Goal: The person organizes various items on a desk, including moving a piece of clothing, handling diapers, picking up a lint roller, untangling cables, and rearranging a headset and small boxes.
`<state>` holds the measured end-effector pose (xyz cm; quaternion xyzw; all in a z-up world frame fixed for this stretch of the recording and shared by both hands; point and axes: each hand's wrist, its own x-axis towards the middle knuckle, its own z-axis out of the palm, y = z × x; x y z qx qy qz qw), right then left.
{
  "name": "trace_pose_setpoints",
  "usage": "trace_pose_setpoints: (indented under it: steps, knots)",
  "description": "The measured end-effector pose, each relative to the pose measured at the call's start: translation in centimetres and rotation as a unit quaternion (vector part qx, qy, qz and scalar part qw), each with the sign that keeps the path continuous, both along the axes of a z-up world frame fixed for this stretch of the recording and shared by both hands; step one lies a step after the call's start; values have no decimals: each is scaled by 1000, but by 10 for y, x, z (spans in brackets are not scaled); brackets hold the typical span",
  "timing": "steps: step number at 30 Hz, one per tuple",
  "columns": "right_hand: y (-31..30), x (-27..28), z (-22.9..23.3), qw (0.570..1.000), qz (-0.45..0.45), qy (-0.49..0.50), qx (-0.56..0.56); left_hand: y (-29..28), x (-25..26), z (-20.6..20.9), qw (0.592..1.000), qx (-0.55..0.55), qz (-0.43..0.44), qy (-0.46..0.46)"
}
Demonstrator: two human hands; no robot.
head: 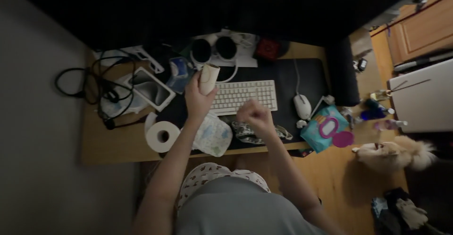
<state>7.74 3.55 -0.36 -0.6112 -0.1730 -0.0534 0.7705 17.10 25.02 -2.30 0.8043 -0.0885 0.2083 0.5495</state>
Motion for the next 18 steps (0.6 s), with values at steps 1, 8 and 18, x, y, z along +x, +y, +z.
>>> trace_pose_setpoints:
  steps: [1, 8, 18]
  knots:
    - [-9, -16, -1, 999, 10, 13, 49, -6, 0, 4, 1000, -5, -23, -1]
    - [-90, -42, -22, 929, -180, 207, 247, -54, -14, 38, 982, -35, -176, -65]
    - [-133, -51, 5, 910, -240, 233, 244, -125, -36, 47, 814, -333, -419, 228]
